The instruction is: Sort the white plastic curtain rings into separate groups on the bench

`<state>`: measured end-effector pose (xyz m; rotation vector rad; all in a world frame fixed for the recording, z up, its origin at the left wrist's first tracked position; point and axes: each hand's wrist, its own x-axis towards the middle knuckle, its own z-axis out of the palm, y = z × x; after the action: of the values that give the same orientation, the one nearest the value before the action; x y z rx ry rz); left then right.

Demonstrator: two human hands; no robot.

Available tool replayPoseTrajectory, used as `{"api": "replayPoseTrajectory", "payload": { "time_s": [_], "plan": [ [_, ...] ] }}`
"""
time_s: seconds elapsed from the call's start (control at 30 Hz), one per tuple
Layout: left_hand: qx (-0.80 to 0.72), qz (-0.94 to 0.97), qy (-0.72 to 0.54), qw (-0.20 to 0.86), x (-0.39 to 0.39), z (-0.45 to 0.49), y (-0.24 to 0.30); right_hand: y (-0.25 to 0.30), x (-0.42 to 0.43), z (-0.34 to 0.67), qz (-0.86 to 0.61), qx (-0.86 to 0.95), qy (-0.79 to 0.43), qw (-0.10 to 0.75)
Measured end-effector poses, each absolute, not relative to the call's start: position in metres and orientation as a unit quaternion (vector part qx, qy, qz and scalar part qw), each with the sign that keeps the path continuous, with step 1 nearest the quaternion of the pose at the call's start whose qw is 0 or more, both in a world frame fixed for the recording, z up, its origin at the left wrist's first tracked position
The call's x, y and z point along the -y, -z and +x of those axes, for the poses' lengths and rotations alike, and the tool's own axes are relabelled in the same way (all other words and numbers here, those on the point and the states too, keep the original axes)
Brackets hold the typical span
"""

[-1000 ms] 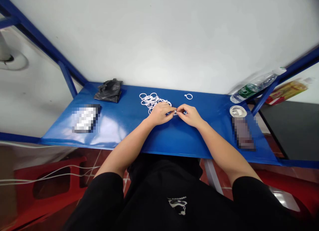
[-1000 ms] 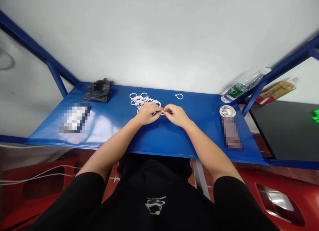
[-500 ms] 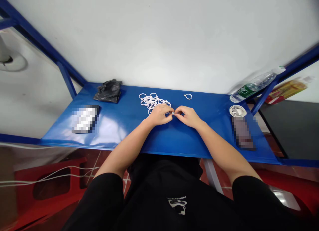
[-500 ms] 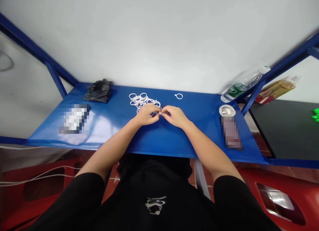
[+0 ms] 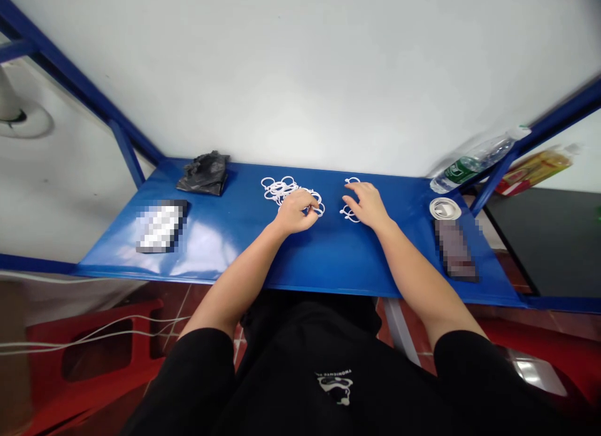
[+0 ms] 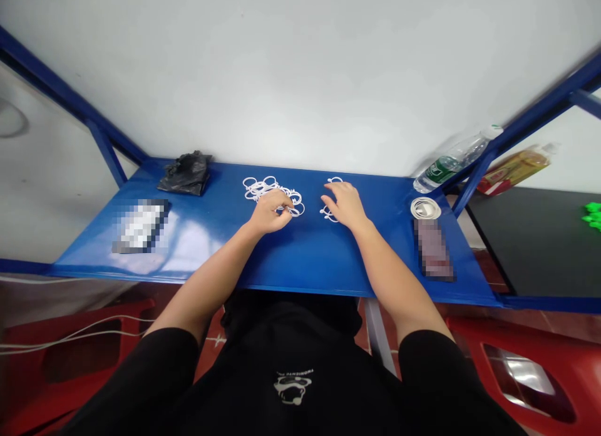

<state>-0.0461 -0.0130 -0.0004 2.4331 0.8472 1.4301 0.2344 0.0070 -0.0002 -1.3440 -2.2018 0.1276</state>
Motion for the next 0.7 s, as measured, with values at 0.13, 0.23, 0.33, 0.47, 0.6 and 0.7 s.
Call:
{"api": "replayPoseTrajectory", "payload": {
  "time_s": [0.13, 0.23, 0.33, 0.47, 0.6, 0.7],
  "plan": [
    [-0.313, 0.815, -0.480, 0.089, 0.009, -0.051, 0.001, 0.014, -0.026, 0.255, -0.554, 0.803, -0.044, 0.216],
    [-0.335, 0.809, -0.474, 0.089, 0.008, -0.054, 0.002, 0.015, -0.030, 0.258, -0.554, 0.807, -0.043, 0.199],
    [-0.375, 0.798, -0.464, 0.085, 0.007, -0.056, 0.001, 0.011, -0.028, 0.255, -0.567, 0.797, -0.055, 0.200],
    [-0.431, 0.772, -0.462, 0.071, 0.004, -0.060, 0.001, 0.003, -0.024, 0.250, -0.613, 0.762, -0.092, 0.187],
    [-0.489, 0.753, -0.436, 0.065, 0.000, -0.062, 0.001, -0.004, -0.022, 0.248, -0.639, 0.749, -0.104, 0.138],
    [-0.510, 0.755, -0.406, 0.071, -0.002, -0.063, 0.002, -0.007, -0.018, 0.246, -0.650, 0.746, -0.085, 0.120]
  ]
}}
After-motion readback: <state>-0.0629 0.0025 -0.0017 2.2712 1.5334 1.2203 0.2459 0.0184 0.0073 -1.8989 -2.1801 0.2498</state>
